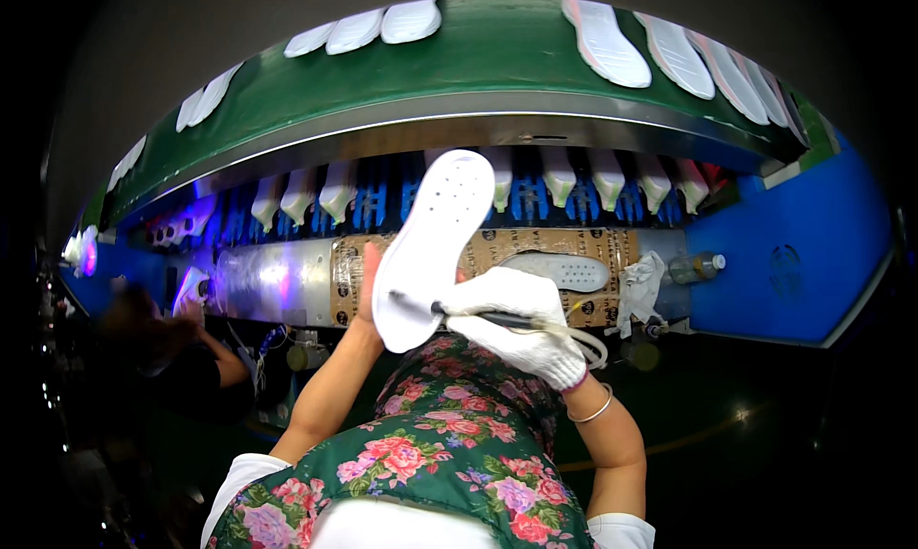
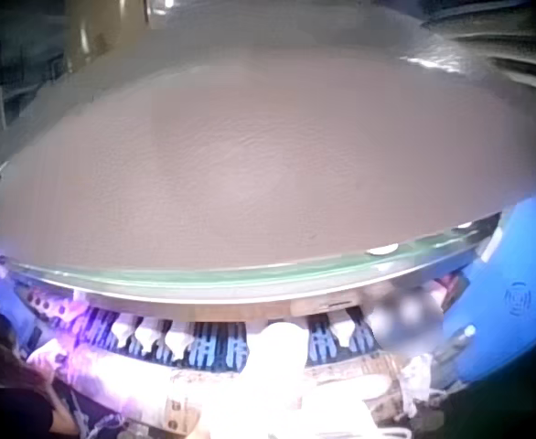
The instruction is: The person applies adhesive to shoe soles using a brush applicator, coating the surfaces of each sole before placing it onto the overhead conveyor belt.
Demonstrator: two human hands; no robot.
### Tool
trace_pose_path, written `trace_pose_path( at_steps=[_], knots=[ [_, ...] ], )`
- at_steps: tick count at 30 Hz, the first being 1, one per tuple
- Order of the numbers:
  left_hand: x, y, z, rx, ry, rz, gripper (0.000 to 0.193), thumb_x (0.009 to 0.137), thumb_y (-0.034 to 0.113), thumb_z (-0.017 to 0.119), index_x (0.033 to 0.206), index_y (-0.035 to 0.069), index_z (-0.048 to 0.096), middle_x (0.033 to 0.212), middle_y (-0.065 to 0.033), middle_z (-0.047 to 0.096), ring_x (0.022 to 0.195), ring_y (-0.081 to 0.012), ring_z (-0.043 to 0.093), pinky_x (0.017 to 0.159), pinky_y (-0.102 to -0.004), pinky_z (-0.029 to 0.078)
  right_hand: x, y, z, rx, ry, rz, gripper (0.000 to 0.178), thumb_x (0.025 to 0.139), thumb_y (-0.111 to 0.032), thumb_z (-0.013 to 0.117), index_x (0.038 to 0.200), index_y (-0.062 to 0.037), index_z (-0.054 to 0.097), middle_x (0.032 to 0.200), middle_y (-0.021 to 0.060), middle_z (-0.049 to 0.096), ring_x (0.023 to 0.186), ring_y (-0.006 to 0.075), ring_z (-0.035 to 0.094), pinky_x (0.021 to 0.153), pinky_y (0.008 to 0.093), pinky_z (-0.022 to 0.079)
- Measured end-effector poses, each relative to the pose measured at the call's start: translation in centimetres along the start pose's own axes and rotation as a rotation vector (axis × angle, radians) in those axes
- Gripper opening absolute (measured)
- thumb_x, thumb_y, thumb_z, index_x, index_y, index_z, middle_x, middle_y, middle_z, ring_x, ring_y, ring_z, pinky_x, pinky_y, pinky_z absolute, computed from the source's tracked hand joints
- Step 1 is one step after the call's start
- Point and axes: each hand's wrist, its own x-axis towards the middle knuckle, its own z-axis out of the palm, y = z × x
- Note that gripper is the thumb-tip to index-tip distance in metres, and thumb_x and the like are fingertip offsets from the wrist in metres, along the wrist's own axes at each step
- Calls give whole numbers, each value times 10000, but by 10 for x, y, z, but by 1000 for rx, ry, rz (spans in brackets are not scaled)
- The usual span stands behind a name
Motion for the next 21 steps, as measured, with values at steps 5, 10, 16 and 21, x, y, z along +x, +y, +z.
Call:
trace_pose_path(
  at_steps=[5,10,16,21],
  knots=[
    [32,41,21,261,-455,-7,1179,725,716,760,1539,2,292,1326,-297,535,983,-426,675,782,-534,623,-54,19,-20,622,488,110,202,784,47,702,982,83,731,1043,201,731,971,268,710,863,347,565],
    [153,62,80,126,-530,111,949,963,788,227,1515,24,333,1344,-278,520,1042,-445,650,723,-469,601,-88,48,-12,551,736,377,201,856,56,670,1055,52,700,1065,190,731,863,214,711,726,280,580],
    [226,44,113,-113,-70,-11,785,1078,532,300,1587,-4,35,1594,-378,133,1467,-518,259,1205,-539,341,-96,79,8,460,709,441,190,848,44,699,1035,47,735,992,134,757,812,145,691,709,247,537],
    [215,101,89,541,59,293,447,989,249,601,1319,-52,572,1140,-198,687,912,-284,684,739,-356,571,-100,83,11,542,729,523,206,852,49,721,1057,48,740,1000,115,748,886,161,695,794,265,548]
  ],
)
